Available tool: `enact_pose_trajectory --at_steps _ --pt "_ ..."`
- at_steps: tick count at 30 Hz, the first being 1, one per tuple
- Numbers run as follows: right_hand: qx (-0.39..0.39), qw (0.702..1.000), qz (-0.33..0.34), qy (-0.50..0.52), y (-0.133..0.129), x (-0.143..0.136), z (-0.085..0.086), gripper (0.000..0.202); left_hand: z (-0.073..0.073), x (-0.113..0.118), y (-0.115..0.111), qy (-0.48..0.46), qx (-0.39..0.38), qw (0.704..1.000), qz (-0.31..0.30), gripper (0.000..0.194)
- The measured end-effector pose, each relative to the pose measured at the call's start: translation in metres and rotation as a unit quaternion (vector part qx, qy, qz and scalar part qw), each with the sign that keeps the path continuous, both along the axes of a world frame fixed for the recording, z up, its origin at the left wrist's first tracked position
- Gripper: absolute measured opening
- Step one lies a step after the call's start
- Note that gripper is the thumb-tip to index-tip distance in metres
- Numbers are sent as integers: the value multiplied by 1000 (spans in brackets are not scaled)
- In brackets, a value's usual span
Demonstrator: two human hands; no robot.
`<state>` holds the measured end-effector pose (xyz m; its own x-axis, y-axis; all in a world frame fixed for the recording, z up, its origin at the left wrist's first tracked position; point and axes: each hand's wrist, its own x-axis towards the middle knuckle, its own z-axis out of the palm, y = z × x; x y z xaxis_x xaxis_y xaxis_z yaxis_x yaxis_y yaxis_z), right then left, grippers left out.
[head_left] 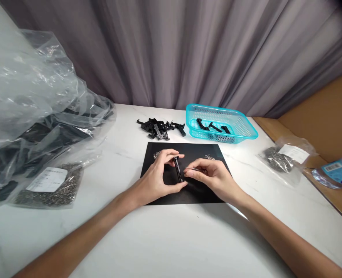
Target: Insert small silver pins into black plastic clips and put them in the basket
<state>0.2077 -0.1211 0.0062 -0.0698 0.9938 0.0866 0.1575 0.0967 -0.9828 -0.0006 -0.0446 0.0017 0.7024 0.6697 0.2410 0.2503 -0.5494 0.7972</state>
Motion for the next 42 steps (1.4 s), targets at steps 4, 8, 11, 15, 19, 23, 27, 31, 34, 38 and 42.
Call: enact_pose_trajectory --at_steps 4,8,11,15,19,23,27,31,34,38,42 --pt "0 1000 -2 -29 -3 -3 4 30 1 0 1 -26 33 999 -7 66" --pt "30 998 -2 -50 -5 -5 7 28 1 -2 3 -40 73 996 -9 66" --pt "58 997 -2 -53 -5 -6 8 24 2 -2 3 -54 102 993 -8 65" --pt "55 997 -1 -54 -6 -7 9 22 3 -2 3 -71 125 990 -9 63" --pt "18 999 -1 -33 -7 -8 9 23 4 -1 3 -79 125 989 -12 64" --pt "5 1000 -1 11 -7 -7 8 27 4 -2 4 -78 132 988 -9 65" --pt "6 1000 -13 -18 -5 -5 6 33 0 -2 5 -95 85 992 -15 67" --pt "19 995 -24 -97 -5 -1 7 36 -4 -1 5 -118 29 992 -29 70" --pt "30 988 -38 -150 -6 -1 8 30 -2 -1 3 -113 -3 993 -35 69" --pt "76 972 -64 -210 -9 -2 9 18 3 -1 1 -87 -16 996 -31 69" --pt "137 966 -55 -213 -11 -4 12 13 5 -2 1 -83 -9 996 -27 70"
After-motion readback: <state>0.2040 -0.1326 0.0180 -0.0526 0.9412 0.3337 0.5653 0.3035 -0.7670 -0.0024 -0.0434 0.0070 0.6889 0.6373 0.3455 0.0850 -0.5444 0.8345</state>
